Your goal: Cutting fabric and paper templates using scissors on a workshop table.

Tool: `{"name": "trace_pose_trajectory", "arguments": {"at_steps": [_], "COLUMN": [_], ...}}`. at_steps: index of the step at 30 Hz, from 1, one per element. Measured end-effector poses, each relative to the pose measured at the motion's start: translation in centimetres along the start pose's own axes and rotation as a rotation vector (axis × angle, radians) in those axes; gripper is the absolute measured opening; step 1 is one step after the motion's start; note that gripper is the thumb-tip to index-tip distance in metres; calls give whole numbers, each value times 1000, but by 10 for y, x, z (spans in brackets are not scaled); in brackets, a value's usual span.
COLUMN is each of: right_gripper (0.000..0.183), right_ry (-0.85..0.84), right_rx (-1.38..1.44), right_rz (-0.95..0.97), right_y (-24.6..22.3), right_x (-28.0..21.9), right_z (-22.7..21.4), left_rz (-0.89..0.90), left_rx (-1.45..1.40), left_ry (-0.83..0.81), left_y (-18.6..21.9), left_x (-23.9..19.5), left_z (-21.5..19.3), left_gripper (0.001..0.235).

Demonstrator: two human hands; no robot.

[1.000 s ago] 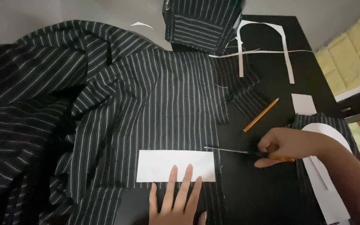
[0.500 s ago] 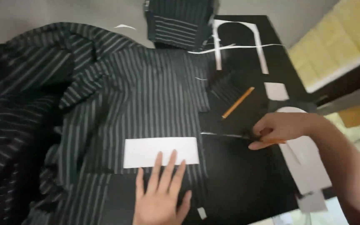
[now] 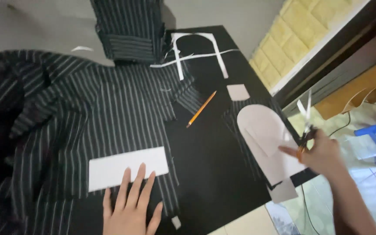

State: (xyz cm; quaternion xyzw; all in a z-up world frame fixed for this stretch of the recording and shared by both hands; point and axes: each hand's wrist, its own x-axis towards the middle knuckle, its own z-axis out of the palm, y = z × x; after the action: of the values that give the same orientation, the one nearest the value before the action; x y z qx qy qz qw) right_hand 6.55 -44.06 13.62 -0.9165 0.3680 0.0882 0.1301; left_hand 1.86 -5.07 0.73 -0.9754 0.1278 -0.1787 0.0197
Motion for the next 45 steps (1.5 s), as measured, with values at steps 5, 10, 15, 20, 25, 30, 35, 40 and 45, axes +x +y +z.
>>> {"name": "trace_pose_trajectory", "arguments": {"at_steps": [5,10,15,20,25,30,35,40,45], "right_gripper": [75,88,88,42,43,52,32,29,36], "right_ry": [-28,-35,-96,-35,-55,-106,68,279,2], "right_rx": [67,119,203,212,113,32,120,471,1149], "right_rz": [37,154,84,-36,-116,-124,-275,-576,-291], "right_y": [14,10,44,47,28,15,102,160,-163], "right_x": [20,22,55,48,37,40,112,195,-112], "right_z": [18,22,35,5,-42,-86,-102,2,57], "left_rz": [-43,-94,-35,56,20,1,-70,-12,64], "left_rx": [-24,45,-64,-120,-15,-64,-114,-121,-375], "left_ry": [-91,-80,33,101,104,173,199,177,46], "left_y": [3,-2,-2,-4,-2,2,1,-7,-10], "left_x": [4,-5,-13,-12,-2,0,0,-1,-7], "left_z": [17,73,101,110,67,29,2,-2,6], "left_gripper": [74,45,56,55,61,69,77,74,60]}}
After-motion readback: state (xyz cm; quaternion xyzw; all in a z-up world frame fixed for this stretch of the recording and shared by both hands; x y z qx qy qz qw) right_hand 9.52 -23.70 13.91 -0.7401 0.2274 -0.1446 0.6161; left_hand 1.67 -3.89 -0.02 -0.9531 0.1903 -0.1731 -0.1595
